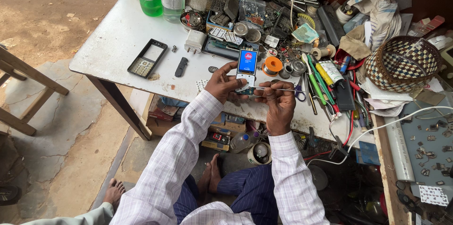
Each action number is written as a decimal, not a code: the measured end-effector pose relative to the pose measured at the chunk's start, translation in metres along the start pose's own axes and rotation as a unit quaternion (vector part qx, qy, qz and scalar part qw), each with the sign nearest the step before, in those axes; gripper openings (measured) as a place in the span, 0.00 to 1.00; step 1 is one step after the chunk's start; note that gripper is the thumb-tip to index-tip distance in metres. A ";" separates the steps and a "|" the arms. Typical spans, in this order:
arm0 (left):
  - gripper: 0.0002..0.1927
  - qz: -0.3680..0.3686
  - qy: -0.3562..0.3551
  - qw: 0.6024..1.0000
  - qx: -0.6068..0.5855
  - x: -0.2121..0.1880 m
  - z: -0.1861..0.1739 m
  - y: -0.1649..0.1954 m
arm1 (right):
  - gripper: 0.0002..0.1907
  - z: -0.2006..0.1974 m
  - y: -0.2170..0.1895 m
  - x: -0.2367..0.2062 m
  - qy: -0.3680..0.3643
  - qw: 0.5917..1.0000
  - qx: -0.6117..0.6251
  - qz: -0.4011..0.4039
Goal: The person uses a metal tool to probe the internal components of a disassembled mobile phone while holding it with the other hand. They then wipe the phone's screen and keypad with a cloth.
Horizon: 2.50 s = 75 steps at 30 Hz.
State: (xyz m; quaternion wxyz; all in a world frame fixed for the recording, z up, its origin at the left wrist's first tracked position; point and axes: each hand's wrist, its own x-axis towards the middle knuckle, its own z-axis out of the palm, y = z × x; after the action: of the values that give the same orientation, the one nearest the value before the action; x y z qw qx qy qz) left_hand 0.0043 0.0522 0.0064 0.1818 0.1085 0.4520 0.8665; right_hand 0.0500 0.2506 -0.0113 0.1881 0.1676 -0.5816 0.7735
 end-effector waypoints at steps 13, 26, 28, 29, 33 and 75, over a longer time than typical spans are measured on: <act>0.34 0.015 -0.004 1.000 -0.013 0.005 -0.006 -0.006 | 0.11 0.003 0.000 0.001 0.003 1.000 -0.004 0.006; 0.34 0.025 -0.006 0.999 -0.019 0.010 -0.005 -0.011 | 0.11 0.003 -0.003 0.004 0.006 1.000 -0.015 0.007; 0.34 0.029 -0.016 0.999 -0.025 0.010 -0.005 -0.012 | 0.11 0.003 -0.004 0.003 0.007 1.000 -0.018 0.010; 0.34 0.027 -0.013 0.999 -0.023 0.010 -0.005 -0.012 | 0.11 0.003 -0.004 0.003 0.008 1.000 -0.020 0.010; 0.34 0.025 -0.005 0.999 -0.022 0.009 -0.005 -0.011 | 0.12 0.004 -0.004 0.003 0.006 1.000 -0.020 0.008; 0.35 0.007 0.002 1.000 0.011 0.003 0.003 -0.001 | 0.11 0.004 -0.005 0.003 0.014 1.000 -0.022 0.008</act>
State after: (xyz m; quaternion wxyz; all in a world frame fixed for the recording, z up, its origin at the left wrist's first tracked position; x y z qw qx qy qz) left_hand 0.0028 0.0561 0.0075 0.1740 0.1119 0.4608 0.8631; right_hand 0.0499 0.2488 -0.0042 0.1934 0.1477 -0.5972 0.7643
